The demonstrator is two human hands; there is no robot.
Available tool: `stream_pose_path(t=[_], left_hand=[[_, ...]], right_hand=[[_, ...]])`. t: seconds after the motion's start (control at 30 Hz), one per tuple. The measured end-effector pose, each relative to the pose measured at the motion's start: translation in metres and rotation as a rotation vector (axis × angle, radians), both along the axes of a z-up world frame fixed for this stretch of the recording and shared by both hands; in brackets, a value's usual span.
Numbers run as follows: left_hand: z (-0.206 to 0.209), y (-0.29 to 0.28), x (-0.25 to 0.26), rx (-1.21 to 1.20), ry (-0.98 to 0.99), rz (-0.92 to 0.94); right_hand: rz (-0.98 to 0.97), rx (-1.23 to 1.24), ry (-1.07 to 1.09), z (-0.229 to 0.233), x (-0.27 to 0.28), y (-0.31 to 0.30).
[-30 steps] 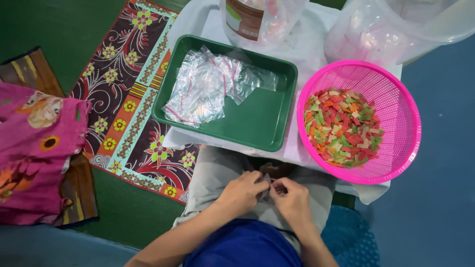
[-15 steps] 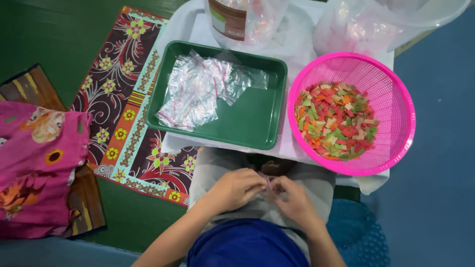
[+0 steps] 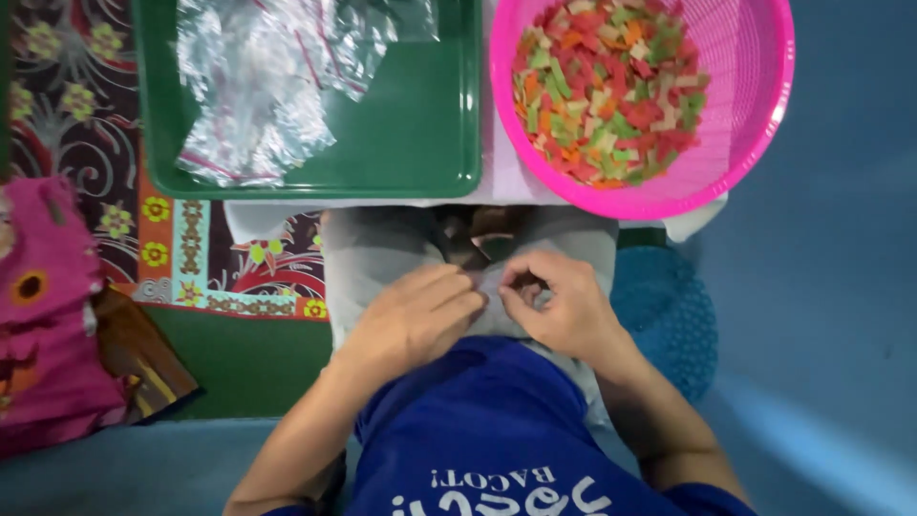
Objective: Manually packing small colorful snack pieces into individual plastic zip-lock bags and sealing them.
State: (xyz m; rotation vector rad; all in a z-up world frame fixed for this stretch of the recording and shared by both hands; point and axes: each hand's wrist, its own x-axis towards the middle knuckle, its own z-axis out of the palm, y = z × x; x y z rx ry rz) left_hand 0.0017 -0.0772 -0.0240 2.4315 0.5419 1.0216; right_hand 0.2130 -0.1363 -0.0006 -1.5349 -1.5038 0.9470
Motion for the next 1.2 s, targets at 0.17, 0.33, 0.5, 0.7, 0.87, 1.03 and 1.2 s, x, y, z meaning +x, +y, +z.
stream_pose_path(t=[0.17, 0.33, 0.5, 0.7, 0.87, 1.03, 1.2], left_hand=[[0.021, 0.01, -0.012, 0.003, -0.017, -0.011], [0.052, 0.025, -0.028, -0.069, -0.033, -0.03], [0.071, 0.021, -0.03, -0.24, -0.033, 0.171], [0.063, 0.019, -0.042, -0.282, -0.013, 0.168], [0.063, 0.024, -0.044, -0.285, -0.022, 0.161], [0.067, 0.031, -0.039, -0.267, -0.033, 0.144], [0.063, 0.033, -0.036, -0.275, -0.021, 0.1]], right_hand=[[-0.002, 0.128, -0.176, 0.022, 0.028, 0.015], [-0.055, 0.298, -0.54, 0.026, 0.088, 0.068], [0.166, -0.058, -0.837, 0.008, 0.112, 0.111], [0.244, -0.008, -0.877, -0.002, 0.106, 0.12], [0.169, -0.017, -0.72, -0.002, 0.111, 0.12], [0.184, -0.043, -0.793, -0.008, 0.113, 0.123], [0.231, -0.053, -0.948, -0.006, 0.101, 0.123]])
